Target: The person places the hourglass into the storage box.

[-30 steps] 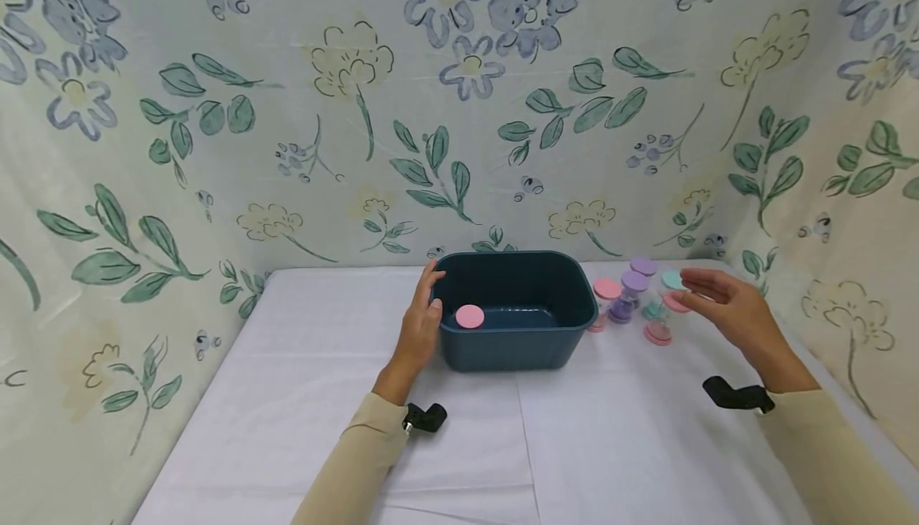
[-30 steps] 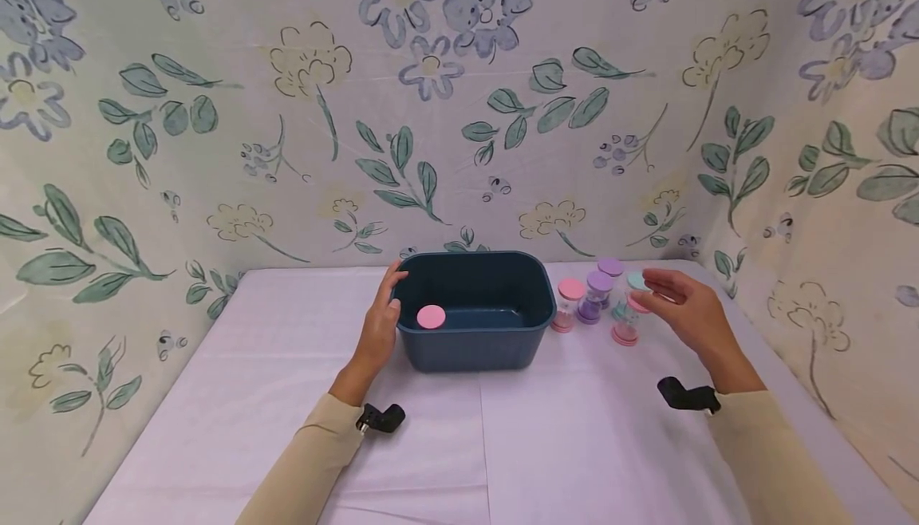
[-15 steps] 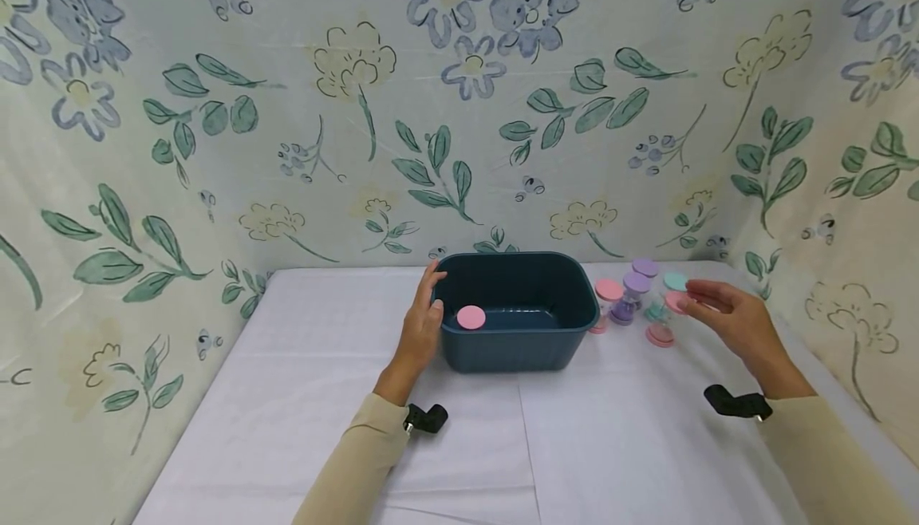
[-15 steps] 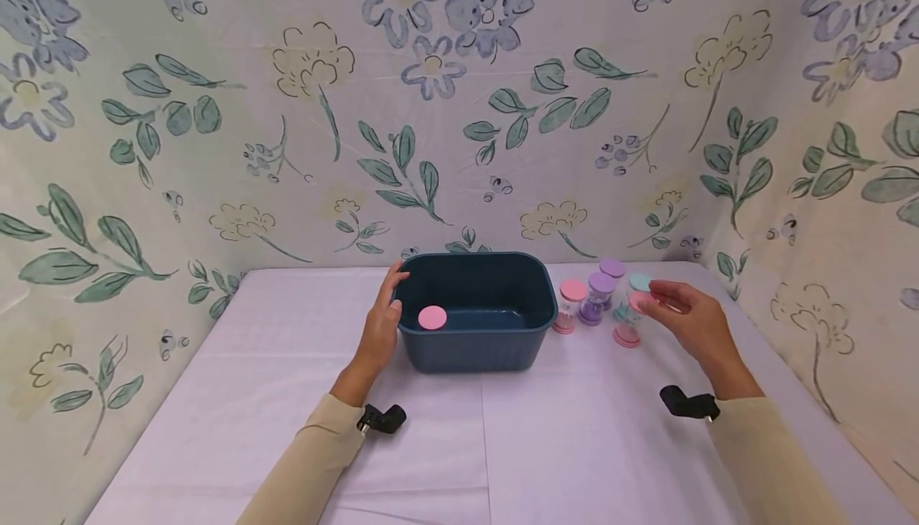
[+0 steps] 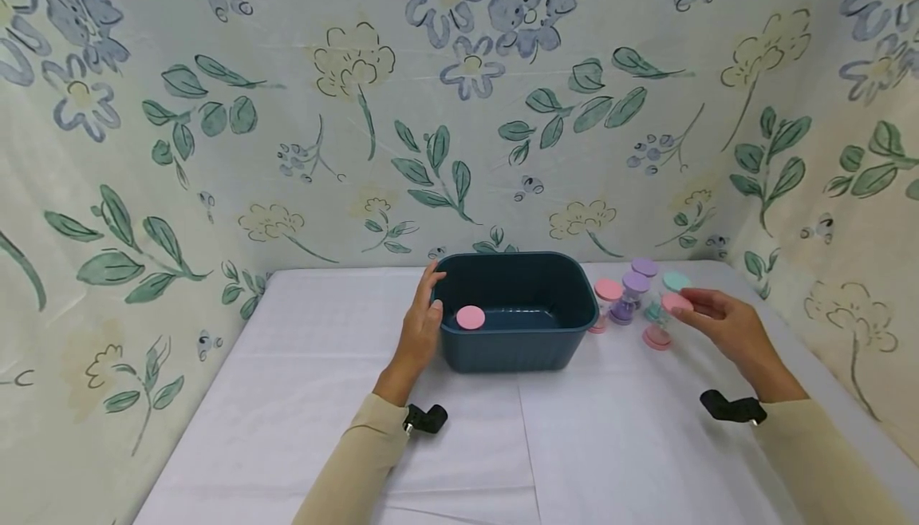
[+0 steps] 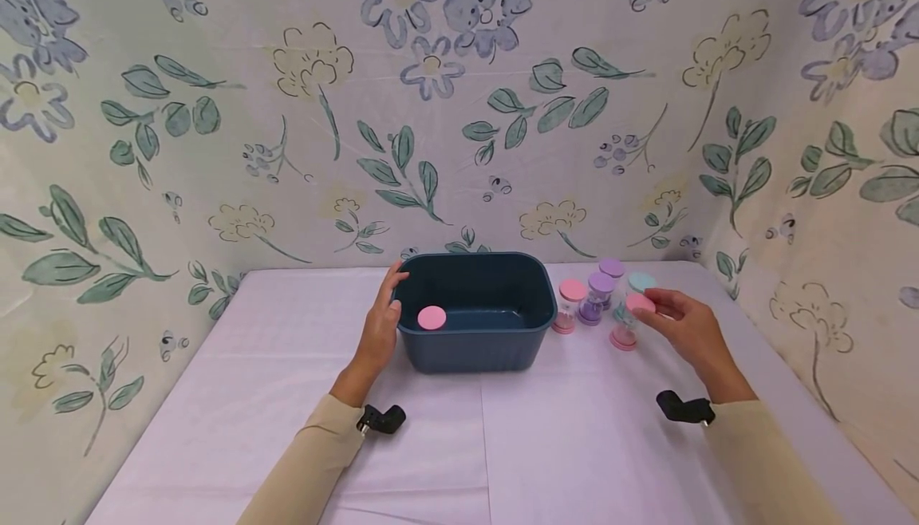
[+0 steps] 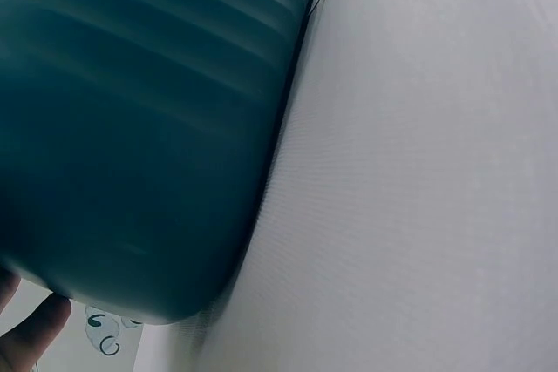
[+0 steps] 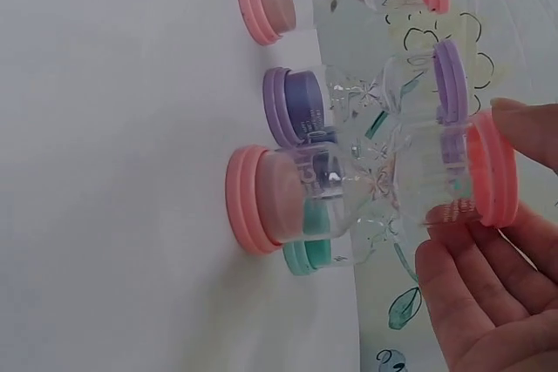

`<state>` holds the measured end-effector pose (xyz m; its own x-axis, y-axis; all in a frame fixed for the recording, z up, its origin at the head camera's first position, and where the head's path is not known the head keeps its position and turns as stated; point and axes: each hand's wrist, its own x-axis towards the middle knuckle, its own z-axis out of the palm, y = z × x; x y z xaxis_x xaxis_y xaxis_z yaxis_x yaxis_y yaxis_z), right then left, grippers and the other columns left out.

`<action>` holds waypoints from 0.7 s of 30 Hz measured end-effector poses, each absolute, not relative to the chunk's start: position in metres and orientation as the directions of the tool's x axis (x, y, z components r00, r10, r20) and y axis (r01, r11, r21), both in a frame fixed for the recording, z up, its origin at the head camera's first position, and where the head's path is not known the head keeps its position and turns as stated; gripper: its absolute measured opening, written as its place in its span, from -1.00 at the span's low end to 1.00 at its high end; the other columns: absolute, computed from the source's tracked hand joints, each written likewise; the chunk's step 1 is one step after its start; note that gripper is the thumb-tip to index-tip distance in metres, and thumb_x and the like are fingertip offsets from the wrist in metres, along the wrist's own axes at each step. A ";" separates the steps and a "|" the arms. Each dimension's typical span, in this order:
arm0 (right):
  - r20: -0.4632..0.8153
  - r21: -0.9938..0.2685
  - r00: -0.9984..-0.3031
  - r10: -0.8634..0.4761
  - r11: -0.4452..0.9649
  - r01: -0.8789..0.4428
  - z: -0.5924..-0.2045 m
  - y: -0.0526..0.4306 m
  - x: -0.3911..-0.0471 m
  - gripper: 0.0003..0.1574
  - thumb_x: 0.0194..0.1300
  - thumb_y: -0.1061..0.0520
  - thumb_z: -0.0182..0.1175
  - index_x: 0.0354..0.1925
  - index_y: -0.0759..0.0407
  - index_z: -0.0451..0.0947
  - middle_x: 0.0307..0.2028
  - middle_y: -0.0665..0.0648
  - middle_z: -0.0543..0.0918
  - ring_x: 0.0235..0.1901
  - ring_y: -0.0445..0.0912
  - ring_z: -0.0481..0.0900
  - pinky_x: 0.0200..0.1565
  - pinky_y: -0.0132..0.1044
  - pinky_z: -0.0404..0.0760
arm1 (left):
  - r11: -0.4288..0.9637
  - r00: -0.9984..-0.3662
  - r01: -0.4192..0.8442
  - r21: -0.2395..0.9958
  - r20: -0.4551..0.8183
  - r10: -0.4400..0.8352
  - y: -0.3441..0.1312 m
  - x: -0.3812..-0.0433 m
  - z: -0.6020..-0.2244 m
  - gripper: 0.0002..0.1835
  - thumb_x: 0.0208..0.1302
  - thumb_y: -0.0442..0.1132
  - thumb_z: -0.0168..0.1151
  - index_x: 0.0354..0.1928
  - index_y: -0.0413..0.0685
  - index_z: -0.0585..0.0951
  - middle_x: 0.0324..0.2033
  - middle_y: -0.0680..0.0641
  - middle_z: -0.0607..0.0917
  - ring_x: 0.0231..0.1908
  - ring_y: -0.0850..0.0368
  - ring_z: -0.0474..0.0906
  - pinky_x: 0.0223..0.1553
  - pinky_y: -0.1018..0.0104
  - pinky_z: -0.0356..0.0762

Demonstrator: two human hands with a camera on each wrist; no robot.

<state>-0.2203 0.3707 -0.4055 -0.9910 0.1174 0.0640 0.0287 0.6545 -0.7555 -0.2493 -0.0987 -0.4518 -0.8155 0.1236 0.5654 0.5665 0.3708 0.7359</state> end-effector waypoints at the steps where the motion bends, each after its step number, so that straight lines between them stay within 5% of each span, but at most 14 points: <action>1: 0.054 -0.759 -0.992 0.115 0.651 0.034 -0.408 0.371 -0.221 0.03 0.24 -0.34 0.15 0.39 0.31 0.18 0.31 0.45 0.30 0.26 0.37 0.27 0.12 0.29 0.34 | 0.368 -0.814 0.570 0.735 0.568 0.125 -0.099 -0.249 -0.452 -0.37 0.42 0.04 -0.30 0.47 -0.02 0.11 0.50 0.03 0.03 0.46 0.09 -0.06 0.31 -0.24 0.07; 9: 0.005 -0.785 -0.993 0.122 0.615 0.071 -0.416 0.370 -0.222 0.09 0.23 -0.35 0.15 0.43 0.31 0.11 0.33 0.47 0.25 0.27 0.37 0.25 0.13 0.24 0.33 | 0.375 -0.814 0.568 0.733 0.568 0.124 -0.099 -0.249 -0.452 -0.32 0.42 0.17 -0.35 0.46 -0.01 0.13 0.50 0.04 0.03 0.46 0.11 -0.06 0.31 -0.24 0.07; 21: 0.047 -0.760 -0.991 0.125 0.649 0.046 -0.422 0.368 -0.225 0.01 0.24 -0.30 0.18 0.36 0.35 0.20 0.25 0.44 0.38 0.21 0.30 0.36 0.10 0.13 0.43 | 0.373 -0.819 0.559 0.740 0.563 0.112 -0.098 -0.249 -0.453 -0.39 0.42 0.01 -0.31 0.47 0.03 0.12 0.49 -0.01 0.05 0.46 0.10 -0.04 0.30 -0.24 0.10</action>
<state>-0.2248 0.3677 -0.4216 -0.9911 0.1250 0.0469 0.0458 0.6486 -0.7598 -0.2492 -0.0976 -0.4526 -0.8190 0.1118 0.5627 0.5594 0.3733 0.7400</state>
